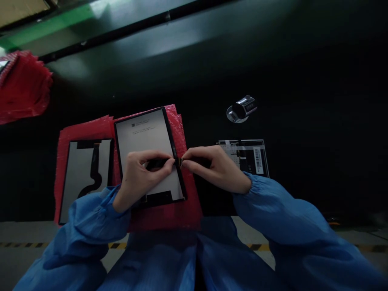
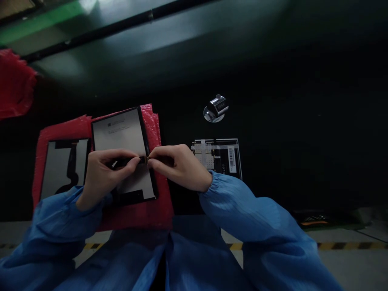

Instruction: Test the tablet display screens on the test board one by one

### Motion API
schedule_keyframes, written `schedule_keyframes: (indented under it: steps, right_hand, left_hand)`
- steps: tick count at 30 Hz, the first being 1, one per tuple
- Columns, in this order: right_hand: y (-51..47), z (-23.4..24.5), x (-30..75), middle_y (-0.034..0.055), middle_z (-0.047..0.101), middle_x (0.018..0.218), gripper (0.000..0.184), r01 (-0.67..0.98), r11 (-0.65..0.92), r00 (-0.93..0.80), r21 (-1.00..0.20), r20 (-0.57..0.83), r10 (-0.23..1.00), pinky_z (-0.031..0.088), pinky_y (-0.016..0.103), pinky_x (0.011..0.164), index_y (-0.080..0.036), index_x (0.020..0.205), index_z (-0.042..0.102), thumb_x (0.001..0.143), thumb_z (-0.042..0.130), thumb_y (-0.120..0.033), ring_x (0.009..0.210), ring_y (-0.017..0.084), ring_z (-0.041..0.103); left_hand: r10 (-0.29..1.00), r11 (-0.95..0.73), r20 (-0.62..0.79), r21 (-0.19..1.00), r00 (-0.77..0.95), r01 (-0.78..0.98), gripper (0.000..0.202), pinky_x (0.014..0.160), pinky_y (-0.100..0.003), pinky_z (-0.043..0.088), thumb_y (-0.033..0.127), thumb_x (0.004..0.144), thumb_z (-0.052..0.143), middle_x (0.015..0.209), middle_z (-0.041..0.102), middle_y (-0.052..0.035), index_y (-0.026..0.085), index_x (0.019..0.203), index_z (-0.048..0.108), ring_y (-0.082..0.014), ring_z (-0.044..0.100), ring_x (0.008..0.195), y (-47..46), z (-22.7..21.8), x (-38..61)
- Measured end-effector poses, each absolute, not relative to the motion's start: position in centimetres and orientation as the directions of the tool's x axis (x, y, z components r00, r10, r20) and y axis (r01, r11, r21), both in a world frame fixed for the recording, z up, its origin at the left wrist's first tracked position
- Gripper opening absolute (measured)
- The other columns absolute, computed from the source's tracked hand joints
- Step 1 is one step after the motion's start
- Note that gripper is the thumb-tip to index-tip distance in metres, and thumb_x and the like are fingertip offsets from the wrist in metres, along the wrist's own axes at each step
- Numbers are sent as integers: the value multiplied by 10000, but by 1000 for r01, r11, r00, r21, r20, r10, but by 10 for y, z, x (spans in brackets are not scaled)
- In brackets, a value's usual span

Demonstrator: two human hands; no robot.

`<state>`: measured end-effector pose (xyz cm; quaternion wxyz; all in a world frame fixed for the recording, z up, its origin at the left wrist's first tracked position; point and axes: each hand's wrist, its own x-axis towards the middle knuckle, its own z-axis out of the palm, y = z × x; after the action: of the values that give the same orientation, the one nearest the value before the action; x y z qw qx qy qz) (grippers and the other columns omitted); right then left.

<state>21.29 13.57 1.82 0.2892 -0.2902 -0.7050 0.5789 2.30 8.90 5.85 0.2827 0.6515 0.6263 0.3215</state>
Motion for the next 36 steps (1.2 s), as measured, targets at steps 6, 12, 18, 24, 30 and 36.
schedule_keyframes:
  steps: [6,12,18,24,30,36]
  right_hand:
    - [133,16,211,-1,651,737,117,169,288,-629,-943,122,768,395,206,605,-137,862,688,888,581,-176,640,95,551]
    - [133,15,210,4,661,766,111,140,305,-644,-942,147,751,400,196,634,-122,872,687,891,584,-159,675,91,565]
    - [134,15,212,-8,630,710,154,102,223,-661,-969,102,743,385,188,558,-115,881,686,916,564,-202,603,78,523]
    - [135,16,214,11,657,749,176,91,183,-677,-979,74,732,407,190,562,-112,900,684,927,556,-231,636,93,560]
    - [136,18,214,4,642,736,177,79,171,-688,-982,71,722,416,184,578,-103,889,677,930,551,-219,642,87,546]
    - [136,17,214,-7,624,718,167,61,170,-688,-984,82,721,404,168,569,-98,887,679,928,561,-209,629,73,528]
  left_hand:
    - [987,-158,120,722,104,673,98,537,-185,493,180,784,675,668,733,16,189,720,749,-118,658,577,88,54,24]
    - [990,-141,108,753,90,643,101,530,-173,499,158,761,674,663,736,13,182,698,749,-119,663,569,90,55,25]
    - [998,-54,62,797,8,602,98,534,-143,491,154,755,664,666,731,27,182,702,742,-99,656,574,89,54,23]
    - [998,-40,55,806,-7,591,52,527,-144,494,181,750,715,668,733,28,184,705,742,-99,655,574,89,55,23]
    - [997,-79,68,815,42,575,58,544,-109,485,172,769,715,667,731,44,185,719,742,-73,652,578,89,55,23]
    - [995,-96,76,812,59,576,58,536,-119,493,168,772,716,668,734,40,179,721,741,-82,658,575,90,55,23]
